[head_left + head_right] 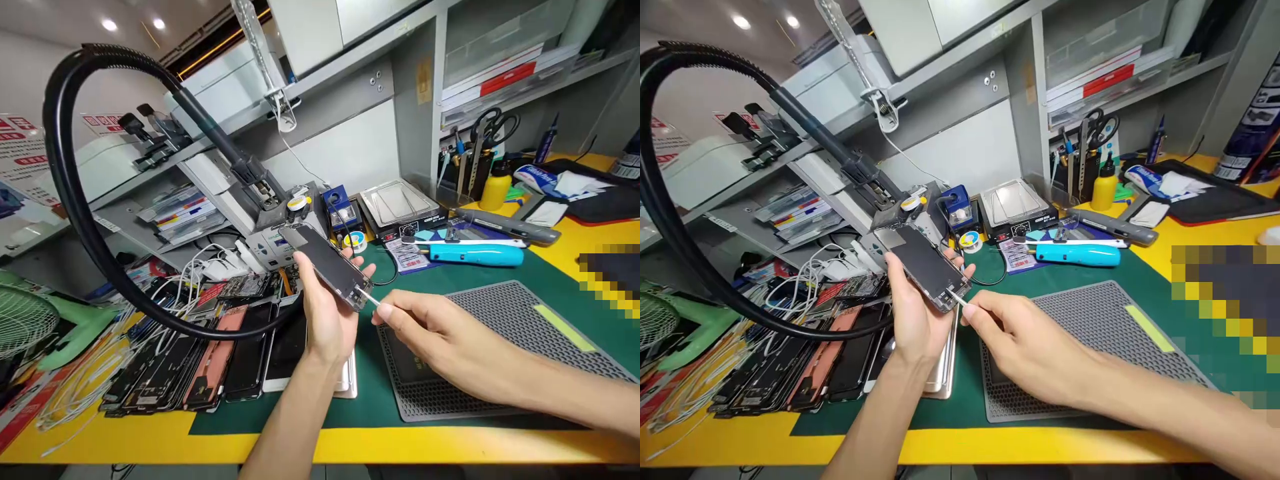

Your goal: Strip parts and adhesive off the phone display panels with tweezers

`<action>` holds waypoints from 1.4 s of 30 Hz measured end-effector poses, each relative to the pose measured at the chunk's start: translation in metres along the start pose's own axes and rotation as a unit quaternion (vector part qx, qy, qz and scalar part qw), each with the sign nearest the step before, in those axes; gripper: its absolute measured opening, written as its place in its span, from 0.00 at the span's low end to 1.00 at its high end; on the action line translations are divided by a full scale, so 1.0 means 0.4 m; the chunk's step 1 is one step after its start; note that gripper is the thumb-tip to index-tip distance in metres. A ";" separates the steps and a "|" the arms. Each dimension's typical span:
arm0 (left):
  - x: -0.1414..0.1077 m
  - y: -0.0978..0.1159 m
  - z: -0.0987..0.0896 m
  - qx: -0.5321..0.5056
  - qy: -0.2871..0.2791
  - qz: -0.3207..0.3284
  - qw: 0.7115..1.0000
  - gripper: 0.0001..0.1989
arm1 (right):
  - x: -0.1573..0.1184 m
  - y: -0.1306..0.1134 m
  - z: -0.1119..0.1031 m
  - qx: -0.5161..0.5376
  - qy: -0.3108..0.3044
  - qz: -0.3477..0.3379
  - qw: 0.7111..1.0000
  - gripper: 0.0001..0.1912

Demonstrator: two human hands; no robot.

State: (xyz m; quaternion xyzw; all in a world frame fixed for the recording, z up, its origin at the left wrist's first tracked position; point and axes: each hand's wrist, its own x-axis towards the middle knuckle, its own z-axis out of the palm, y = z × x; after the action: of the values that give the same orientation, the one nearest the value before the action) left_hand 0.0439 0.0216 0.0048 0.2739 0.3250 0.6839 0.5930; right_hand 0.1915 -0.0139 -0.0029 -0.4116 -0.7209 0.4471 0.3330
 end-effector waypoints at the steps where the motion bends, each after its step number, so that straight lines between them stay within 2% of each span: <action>1: 0.001 -0.004 -0.001 0.008 0.001 0.010 1.000 0.30 | -0.001 -0.001 -0.001 -0.011 0.011 -0.003 1.000 0.21; 8: -0.001 -0.018 0.002 0.043 -0.005 0.051 0.998 0.25 | -0.005 0.013 -0.012 -0.036 0.049 0.015 0.998 0.26; 17: -0.001 -0.028 -0.001 0.049 -0.004 0.066 0.997 0.24 | -0.004 0.015 -0.012 -0.048 0.068 0.012 0.996 0.25; 30: -0.011 -0.031 0.003 0.046 -0.001 0.071 0.996 0.24 | -0.007 0.009 -0.014 -0.032 0.064 0.004 0.997 0.25; 42: -0.019 -0.022 0.006 0.028 -0.037 0.044 0.998 0.22 | -0.006 0.007 -0.016 -0.051 0.066 -0.047 0.995 0.24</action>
State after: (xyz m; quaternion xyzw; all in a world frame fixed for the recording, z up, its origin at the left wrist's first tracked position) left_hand 0.0525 0.0151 -0.0002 0.3299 0.3094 0.6895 0.5657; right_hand 0.1989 -0.0129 -0.0032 -0.4225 -0.7379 0.3653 0.3788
